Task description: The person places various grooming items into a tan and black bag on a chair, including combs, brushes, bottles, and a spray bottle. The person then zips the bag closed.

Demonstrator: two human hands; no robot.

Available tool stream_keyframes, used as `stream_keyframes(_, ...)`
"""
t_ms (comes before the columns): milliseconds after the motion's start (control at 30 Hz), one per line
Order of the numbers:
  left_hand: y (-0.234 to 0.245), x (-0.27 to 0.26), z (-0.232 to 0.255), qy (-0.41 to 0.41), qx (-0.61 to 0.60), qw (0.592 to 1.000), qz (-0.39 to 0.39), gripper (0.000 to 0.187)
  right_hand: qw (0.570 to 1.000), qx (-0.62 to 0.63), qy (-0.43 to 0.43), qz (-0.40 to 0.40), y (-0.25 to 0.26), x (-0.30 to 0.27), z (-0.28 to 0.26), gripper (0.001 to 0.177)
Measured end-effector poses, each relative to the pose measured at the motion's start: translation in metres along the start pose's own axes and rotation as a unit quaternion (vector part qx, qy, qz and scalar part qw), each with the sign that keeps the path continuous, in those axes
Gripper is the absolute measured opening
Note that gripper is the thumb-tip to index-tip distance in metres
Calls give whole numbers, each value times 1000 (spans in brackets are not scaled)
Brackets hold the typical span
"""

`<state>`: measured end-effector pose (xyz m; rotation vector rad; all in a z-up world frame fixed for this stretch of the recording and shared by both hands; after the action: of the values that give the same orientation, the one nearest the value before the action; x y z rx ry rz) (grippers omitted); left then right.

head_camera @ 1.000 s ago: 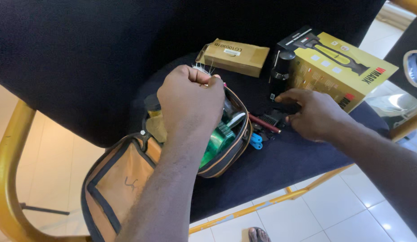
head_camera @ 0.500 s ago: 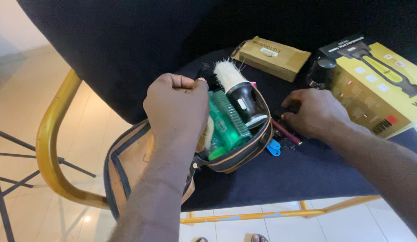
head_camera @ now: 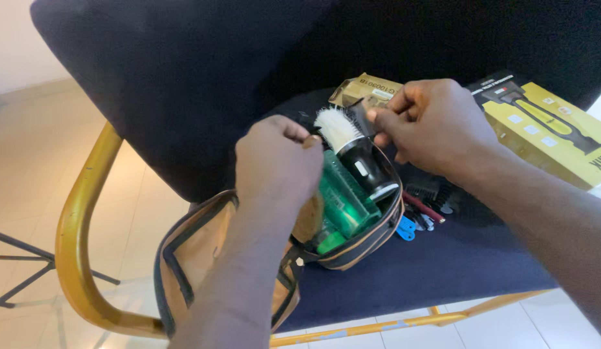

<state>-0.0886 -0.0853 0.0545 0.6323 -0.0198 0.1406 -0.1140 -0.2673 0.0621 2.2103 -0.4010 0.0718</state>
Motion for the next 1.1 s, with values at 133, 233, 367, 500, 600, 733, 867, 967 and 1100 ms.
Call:
stream_keyframes(133, -1, -8, 5, -27, 76, 993, -88, 35, 996, -67, -32, -51, -13, -3, -25, 24)
stream_keyframes(233, -4, -7, 5, -44, 166, 976, -137, 57, 987, -130, -12, -88, -14, -1, -33, 27)
stream_keyframes(367, -8, -1, 0, -52, 164, 969, -176, 74, 975, -174, -60, -126, -12, -1, -36, 25)
stream_keyframes(500, -9, 8, -9, -60, 104, 978, -172, 80, 973, -168, -72, -141, -10, -2, -42, 22)
stream_keyframes(600, -6, 13, -17, -55, 77, 978, -186, 77, 967, -164, -83, -179, -17, -5, -47, 23)
stream_keyframes(733, -3, 14, -25, -56, 87, 978, -179, 64, 971, -161, -106, -139, -32, -16, -52, 17)
stream_keyframes(867, 0, 14, -28, -50, 95, 977, -186, 64, 977, -163, -61, -122, -39, -19, -51, 8)
stream_keyframes(967, 0, 13, -29, -55, 94, 979, -175, 64, 975, -147, -37, -163, -35, -16, -46, 9)
stream_keyframes(1100, -1, 13, -28, -56, 99, 979, -171, 63, 976, -142, -9, -168, -29, -19, -43, 7)
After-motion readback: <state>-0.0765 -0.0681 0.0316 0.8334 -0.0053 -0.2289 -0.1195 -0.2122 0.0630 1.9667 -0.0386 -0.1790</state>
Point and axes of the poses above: each hand's wrist, its own x-axis towards the middle knuckle, its own y-axis out of the back of the hand, z = x × y, the point moved 1 cm from there along x, towards the middle knuckle, and after that the axes turned 6 degrees about y, right-handed, at the moved point
